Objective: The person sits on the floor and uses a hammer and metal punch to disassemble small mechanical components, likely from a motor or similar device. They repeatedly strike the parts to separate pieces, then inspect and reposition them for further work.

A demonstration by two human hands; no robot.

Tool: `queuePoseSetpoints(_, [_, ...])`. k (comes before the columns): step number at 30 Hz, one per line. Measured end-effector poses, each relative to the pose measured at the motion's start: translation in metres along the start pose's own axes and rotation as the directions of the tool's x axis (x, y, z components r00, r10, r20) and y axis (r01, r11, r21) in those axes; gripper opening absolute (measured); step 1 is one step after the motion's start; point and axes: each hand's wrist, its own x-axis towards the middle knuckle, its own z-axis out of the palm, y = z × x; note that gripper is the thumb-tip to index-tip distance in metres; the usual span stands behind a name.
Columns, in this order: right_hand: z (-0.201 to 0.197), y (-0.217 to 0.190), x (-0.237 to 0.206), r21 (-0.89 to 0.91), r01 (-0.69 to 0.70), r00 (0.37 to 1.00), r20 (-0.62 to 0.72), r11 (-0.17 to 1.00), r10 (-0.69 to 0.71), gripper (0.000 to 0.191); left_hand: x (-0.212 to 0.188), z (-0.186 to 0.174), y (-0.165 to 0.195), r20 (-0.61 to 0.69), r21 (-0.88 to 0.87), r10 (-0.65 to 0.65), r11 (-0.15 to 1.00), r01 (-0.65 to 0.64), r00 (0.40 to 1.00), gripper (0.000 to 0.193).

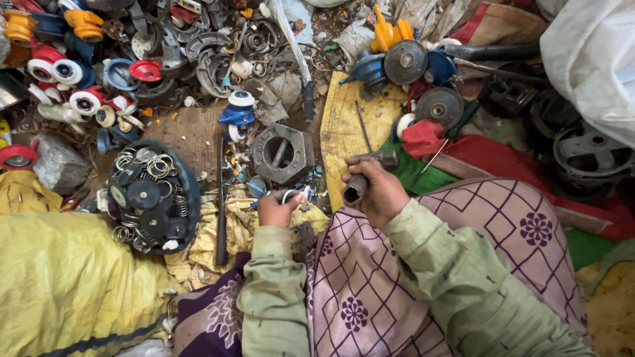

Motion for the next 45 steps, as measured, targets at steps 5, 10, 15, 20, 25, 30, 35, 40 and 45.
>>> queuePoseSetpoints(5, [-0.024,0.024,0.010,-0.968,0.217,0.975,0.209,0.126,-0.079,0.029,-0.025,-0.026,0.057,0.009,0.001,0.026,1.000,-0.026,1.000,0.015])
queuePoseSetpoints(10, [-0.021,0.049,-0.008,-0.769,0.276,0.961,0.237,-0.577,0.144,0.028,-0.061,-0.070,0.077,0.165,-0.326,0.097,0.945,-0.039,0.981,0.017])
queuePoseSetpoints(15, [0.015,0.029,-0.021,-0.932,0.300,0.937,0.328,-0.203,-0.123,0.030,-0.072,-0.073,0.056,0.268,-0.632,0.030,0.760,0.152,0.963,0.020])
queuePoseSetpoints(20, [0.043,0.017,-0.023,-0.694,0.035,0.991,0.119,0.719,0.067,0.041,-0.062,-0.064,0.051,0.253,-0.559,0.153,0.829,0.015,0.955,0.019])
queuePoseSetpoints(25, [0.039,0.024,-0.024,-0.585,0.052,0.968,0.228,0.809,0.103,0.036,-0.061,-0.061,0.061,0.320,-0.587,0.128,0.805,0.090,0.939,0.018])
queuePoseSetpoints(30, [0.034,0.026,-0.021,-0.643,0.171,0.966,0.258,0.746,0.001,0.030,-0.067,-0.059,0.065,0.365,-0.617,0.116,0.773,0.147,0.924,0.016])
queuePoseSetpoints(35, [0.036,0.025,-0.025,-0.742,0.271,0.960,0.258,0.614,-0.113,0.026,-0.068,-0.057,0.068,0.407,-0.619,0.052,0.749,0.234,0.912,0.016])
queuePoseSetpoints(40, [0.040,0.024,-0.030,-0.743,0.440,0.897,0.386,0.504,-0.214,0.022,-0.069,-0.058,0.073,0.425,-0.617,0.011,0.735,0.281,0.905,0.018])
queuePoseSetpoints(45, [0.046,0.022,-0.035,-0.765,0.599,0.789,0.515,0.236,-0.334,0.019,-0.069,-0.057,0.077,0.425,-0.600,-0.021,0.742,0.299,0.905,0.020])
